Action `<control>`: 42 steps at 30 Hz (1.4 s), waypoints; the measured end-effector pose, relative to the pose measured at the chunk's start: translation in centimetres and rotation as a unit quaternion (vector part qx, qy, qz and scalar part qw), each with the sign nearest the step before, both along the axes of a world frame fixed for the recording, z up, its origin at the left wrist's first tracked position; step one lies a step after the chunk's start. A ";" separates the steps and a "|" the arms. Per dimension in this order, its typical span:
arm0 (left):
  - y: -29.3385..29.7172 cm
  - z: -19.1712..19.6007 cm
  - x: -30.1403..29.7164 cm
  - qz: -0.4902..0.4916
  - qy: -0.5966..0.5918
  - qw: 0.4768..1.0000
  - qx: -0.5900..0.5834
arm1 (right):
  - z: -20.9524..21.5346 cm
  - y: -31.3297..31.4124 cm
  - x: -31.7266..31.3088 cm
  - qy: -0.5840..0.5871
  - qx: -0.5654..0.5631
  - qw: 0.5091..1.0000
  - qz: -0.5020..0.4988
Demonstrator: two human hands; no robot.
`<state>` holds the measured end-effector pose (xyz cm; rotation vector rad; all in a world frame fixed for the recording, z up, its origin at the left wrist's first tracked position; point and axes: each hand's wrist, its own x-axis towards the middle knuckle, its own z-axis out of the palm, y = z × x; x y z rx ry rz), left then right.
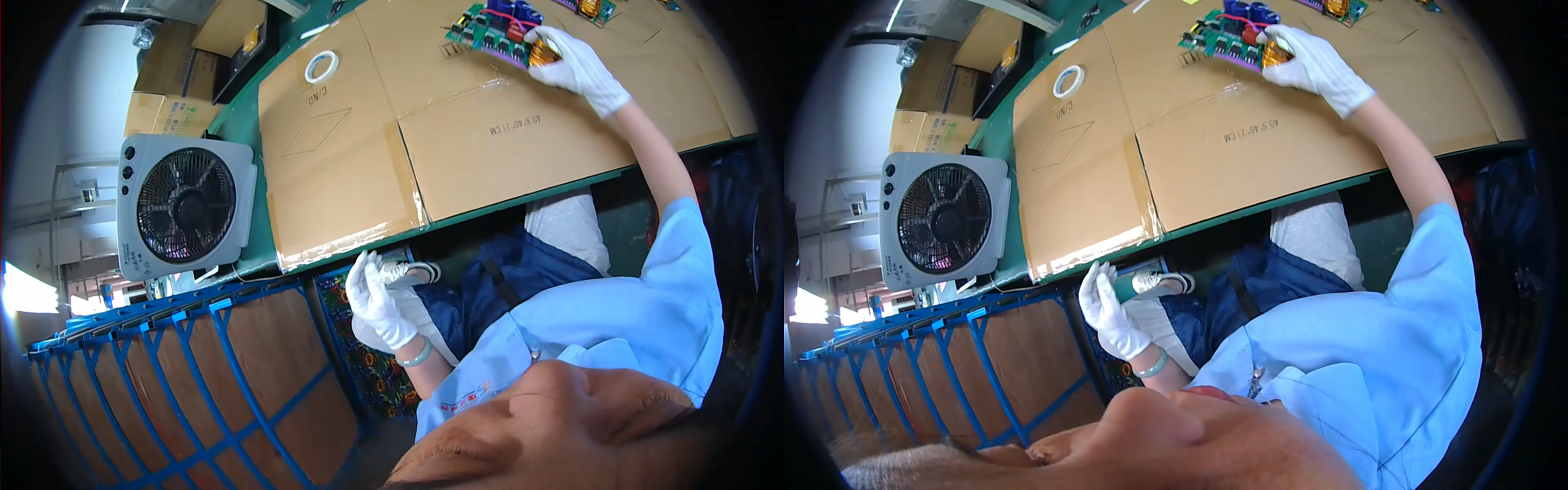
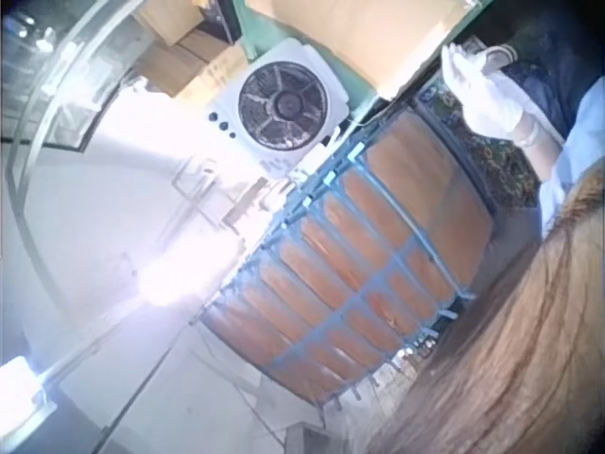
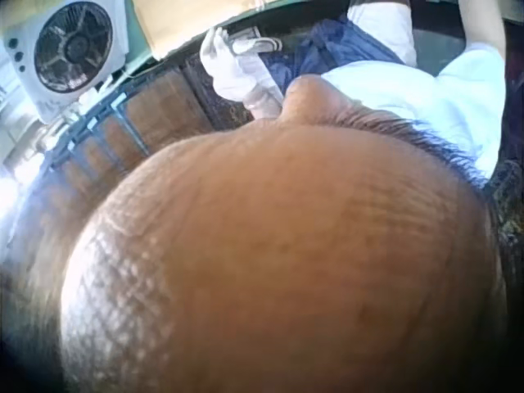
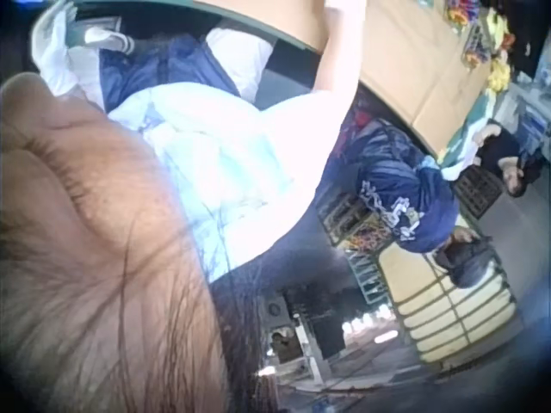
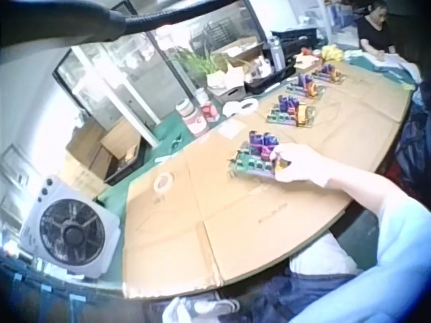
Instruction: The person inspects green circuit boards by holding them with gloved hands, turning them over to view both sides, and using a small tool to point at components. They repeatedly pick up boards from a nearby tray, examine them, and place them back down.
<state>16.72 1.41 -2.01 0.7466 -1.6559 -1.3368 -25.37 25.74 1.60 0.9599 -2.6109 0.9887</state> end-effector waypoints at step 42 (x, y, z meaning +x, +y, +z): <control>2.1 0.9 -16.2 -0.161 -0.143 0.797 -0.565 | -1.9 -3.6 6.6 -0.003 -0.007 0.962 0.273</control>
